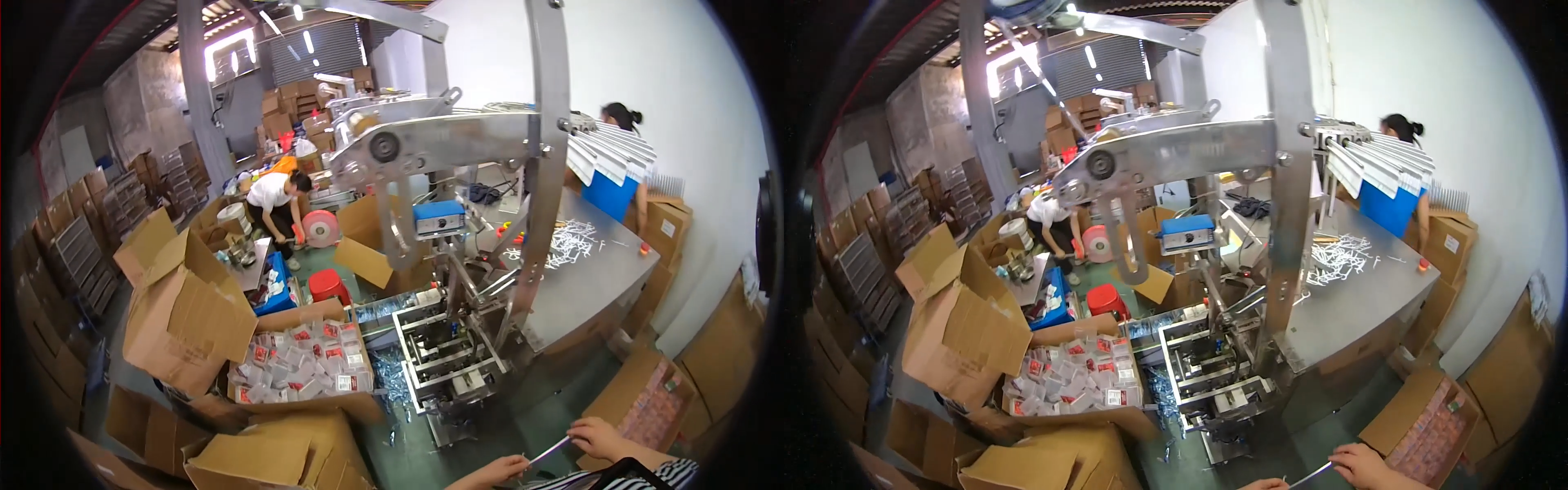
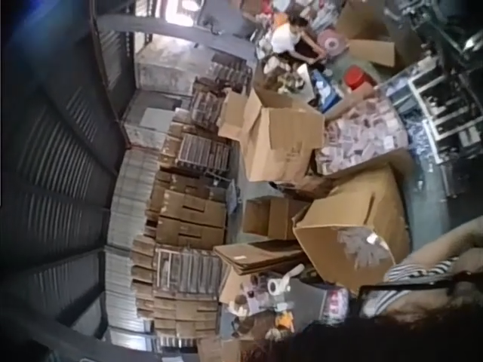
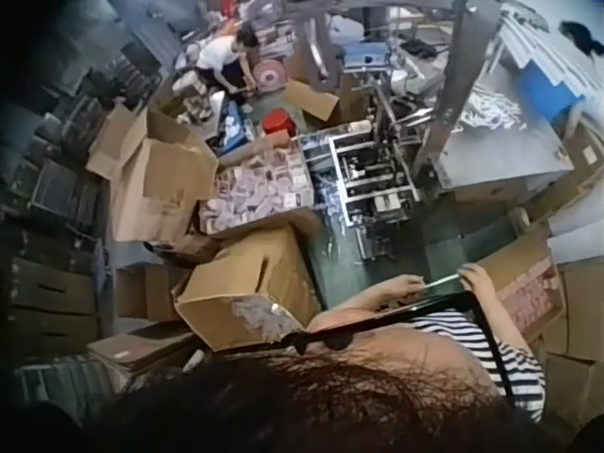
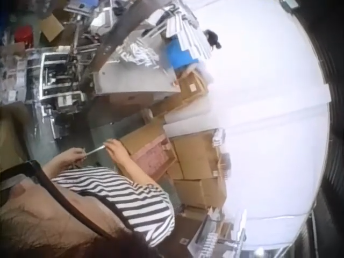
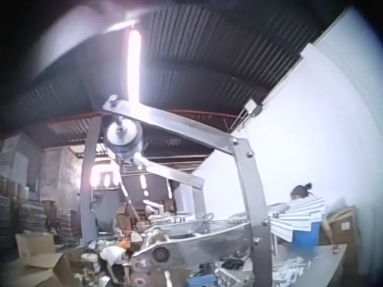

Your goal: Operating a plastic container packaging machine and organizing packed items.

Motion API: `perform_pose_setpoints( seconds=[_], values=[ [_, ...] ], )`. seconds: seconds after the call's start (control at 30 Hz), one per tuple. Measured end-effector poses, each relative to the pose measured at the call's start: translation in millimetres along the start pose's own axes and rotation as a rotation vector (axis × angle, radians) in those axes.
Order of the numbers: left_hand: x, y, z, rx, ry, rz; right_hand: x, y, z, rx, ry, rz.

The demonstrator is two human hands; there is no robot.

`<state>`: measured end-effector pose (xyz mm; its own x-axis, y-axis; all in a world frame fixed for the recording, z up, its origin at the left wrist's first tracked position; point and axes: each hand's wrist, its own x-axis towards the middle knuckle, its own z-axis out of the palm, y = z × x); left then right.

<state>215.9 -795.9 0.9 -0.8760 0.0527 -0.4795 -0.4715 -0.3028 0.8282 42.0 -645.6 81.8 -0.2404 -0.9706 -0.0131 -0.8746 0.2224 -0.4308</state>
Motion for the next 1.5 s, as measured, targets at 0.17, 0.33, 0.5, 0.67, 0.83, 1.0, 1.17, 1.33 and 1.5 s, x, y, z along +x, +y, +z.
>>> perform_pose_setpoints(
  seconds=[0.17, 0.33, 0.5, 0.67, 0.83, 1.0, 1.17, 1.33, 1.5],
  values=[
    [56.3, 1.0, 1.4, -0.184, -0.098, 0.142, -28.3, 13.2, 0.3, 0.043, 0.365, 0.126],
    [112.7, 56.5, 52.8, -0.146, -0.09, 0.095, -101.6, 30.4, 14.0, 0.056, 0.315, 0.27],
    [166.1, 104.3, 215.6, -0.239, -0.307, 0.111, -203.1, 33.0, 12.7, 0.027, 0.752, 0.343],
    [199.3, 80.5, 425.9, -0.169, -0.71, -0.122, -347.3, 47.1, -15.8, -0.189, 1.214, 0.459],
    [183.8, 14.4, 598.1, -0.132, -1.104, -0.258, -491.2, 8.3, -16.6, -0.482, 1.403, 0.926],
    [164.9, -28.8, 721.0, 0.104, -1.485, -0.451, -564.7, -26.7, -22.7, -0.554, 1.696, 1.219],
    [201.9, -42.8, 829.5, 0.254, -1.53, -0.268, -594.1, -45.3, -50.0, -0.921, 1.696, 1.338],
    [218.9, -68.9, 974.3, -0.044, -1.41, -0.407, -597.0, -2.7, -100.7, -1.161, 1.409, 1.597],
    [207.7, -84.8, 1050.4, -0.169, -1.711, -0.547, -600.9, 60.3, -156.8, -1.356, 1.252, 1.813]
  ],
)
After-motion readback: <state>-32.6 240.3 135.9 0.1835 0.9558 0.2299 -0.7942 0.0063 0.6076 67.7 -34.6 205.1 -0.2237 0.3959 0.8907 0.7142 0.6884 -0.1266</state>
